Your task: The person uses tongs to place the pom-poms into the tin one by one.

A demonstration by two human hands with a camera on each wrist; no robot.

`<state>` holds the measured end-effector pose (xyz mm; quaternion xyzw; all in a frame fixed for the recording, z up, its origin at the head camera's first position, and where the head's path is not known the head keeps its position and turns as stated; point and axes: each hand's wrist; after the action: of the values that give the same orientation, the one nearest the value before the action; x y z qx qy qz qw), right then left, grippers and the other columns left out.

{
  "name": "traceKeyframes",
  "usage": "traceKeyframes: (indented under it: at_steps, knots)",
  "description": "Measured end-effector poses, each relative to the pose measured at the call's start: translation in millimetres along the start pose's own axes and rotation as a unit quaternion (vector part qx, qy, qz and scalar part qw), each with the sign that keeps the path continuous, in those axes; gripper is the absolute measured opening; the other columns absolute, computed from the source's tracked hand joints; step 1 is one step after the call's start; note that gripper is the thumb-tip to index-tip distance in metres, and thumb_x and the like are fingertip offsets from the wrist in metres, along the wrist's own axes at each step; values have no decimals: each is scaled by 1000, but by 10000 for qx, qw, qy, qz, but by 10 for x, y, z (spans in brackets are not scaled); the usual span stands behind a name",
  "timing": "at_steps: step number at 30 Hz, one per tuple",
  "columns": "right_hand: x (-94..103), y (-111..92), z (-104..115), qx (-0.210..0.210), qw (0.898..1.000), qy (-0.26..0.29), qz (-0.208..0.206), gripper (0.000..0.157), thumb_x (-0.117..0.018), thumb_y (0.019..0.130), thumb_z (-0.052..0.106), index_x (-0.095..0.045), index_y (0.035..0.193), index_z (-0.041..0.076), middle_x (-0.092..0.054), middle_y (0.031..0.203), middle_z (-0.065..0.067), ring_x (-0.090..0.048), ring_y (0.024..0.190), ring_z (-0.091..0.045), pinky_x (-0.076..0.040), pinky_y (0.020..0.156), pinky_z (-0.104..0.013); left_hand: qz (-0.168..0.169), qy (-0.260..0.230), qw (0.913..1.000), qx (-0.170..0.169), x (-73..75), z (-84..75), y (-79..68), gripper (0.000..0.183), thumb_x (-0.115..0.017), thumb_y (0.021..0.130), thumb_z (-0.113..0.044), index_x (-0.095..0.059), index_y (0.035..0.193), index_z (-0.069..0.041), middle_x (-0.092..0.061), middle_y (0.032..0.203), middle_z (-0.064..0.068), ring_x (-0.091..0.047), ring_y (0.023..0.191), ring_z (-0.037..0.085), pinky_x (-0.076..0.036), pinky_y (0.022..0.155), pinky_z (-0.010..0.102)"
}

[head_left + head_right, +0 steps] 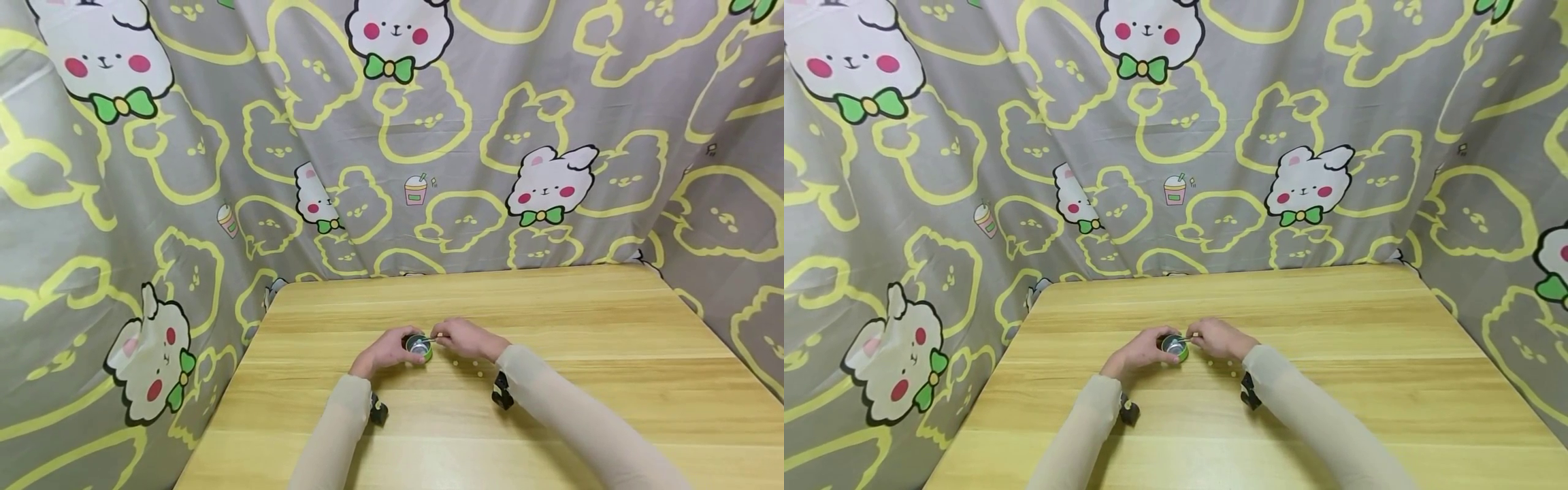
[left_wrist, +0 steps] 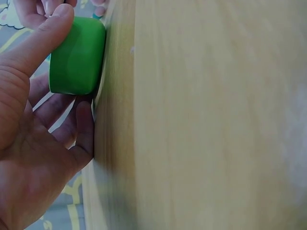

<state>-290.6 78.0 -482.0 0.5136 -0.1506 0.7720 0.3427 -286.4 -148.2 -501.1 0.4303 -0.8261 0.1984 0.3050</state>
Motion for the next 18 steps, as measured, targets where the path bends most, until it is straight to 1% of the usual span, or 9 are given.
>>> traceKeyframes:
  at_steps: [5, 10, 15, 18]
  knots:
    - [-11, 30, -9, -9, 10000, 99, -6, 15, -56, 95, 11, -67, 104, 9, -62, 93, -1, -56, 83, -15, -47, 75, -35, -25, 49, 10000, -7, -6, -12, -3, 49, -79, 78, -24, -59, 121, -11, -60, 111, -1, -54, 99, 13, -43, 87, 31]
    - [-11, 47, -7, -40, 10000, 78, 3, 15, -56, 95, 11, -67, 105, 9, -62, 93, -2, -57, 83, -15, -47, 74, -35, -7, 24, 9999, 101, -3, -18, 2, 50, -79, 79, -25, -58, 122, -13, -60, 113, -2, -53, 102, 13, -41, 90, 32]
    - [2, 64, 17, -55, 10000, 56, 18, 14, -56, 95, 12, -66, 104, 8, -62, 93, -3, -57, 82, -15, -47, 74, -35, -20, -19, 10000, 83, -3, -9, 11, 51, -79, 79, -25, -58, 124, -13, -60, 115, -1, -53, 104, 15, -41, 92, 33]
    - [8, 70, 41, -116, 9999, 89, 60, 14, -56, 95, 12, -66, 104, 8, -62, 92, -2, -56, 81, -14, -46, 73, -34, -11, -17, 10000, 89, -5, -3, 15, 52, -79, 78, -24, -58, 124, -12, -60, 114, -2, -54, 103, 14, -41, 91, 32]
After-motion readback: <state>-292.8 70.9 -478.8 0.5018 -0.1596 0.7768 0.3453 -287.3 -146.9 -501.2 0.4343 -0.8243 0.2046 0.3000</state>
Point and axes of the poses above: each hand's wrist, its own y-axis towards the middle knuckle, its own x-axis out of the back of the hand, z = x × y
